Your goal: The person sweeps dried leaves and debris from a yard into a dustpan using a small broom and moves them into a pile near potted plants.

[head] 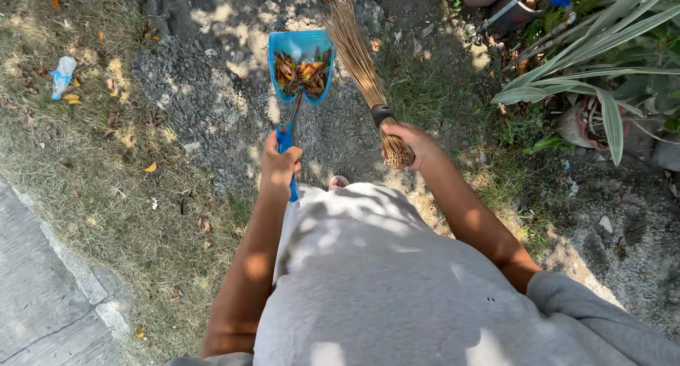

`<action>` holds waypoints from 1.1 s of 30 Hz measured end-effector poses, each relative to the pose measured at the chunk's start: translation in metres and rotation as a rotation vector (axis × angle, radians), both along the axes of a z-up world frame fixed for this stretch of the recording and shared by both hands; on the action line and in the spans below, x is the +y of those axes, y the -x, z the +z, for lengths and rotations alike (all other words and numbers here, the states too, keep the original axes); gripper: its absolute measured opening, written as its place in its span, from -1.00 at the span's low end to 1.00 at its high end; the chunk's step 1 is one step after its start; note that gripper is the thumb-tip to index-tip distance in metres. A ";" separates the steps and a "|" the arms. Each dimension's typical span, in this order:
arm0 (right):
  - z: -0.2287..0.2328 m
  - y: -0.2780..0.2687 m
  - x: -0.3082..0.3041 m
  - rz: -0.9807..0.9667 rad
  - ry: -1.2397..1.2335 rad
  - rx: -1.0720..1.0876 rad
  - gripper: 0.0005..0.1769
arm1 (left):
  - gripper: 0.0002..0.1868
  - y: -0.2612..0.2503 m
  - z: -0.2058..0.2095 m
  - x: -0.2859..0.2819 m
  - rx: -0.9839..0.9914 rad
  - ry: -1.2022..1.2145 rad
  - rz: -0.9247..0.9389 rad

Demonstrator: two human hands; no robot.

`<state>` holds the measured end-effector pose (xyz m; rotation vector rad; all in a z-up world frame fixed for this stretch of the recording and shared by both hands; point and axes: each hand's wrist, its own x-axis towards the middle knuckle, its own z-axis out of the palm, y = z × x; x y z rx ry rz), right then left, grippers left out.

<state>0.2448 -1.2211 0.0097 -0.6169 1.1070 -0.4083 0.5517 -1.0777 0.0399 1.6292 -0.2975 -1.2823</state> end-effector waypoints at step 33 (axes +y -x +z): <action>-0.097 -0.205 -0.466 -0.217 -0.322 0.034 -0.71 | -0.65 -0.242 -0.015 -0.485 0.038 0.012 -0.162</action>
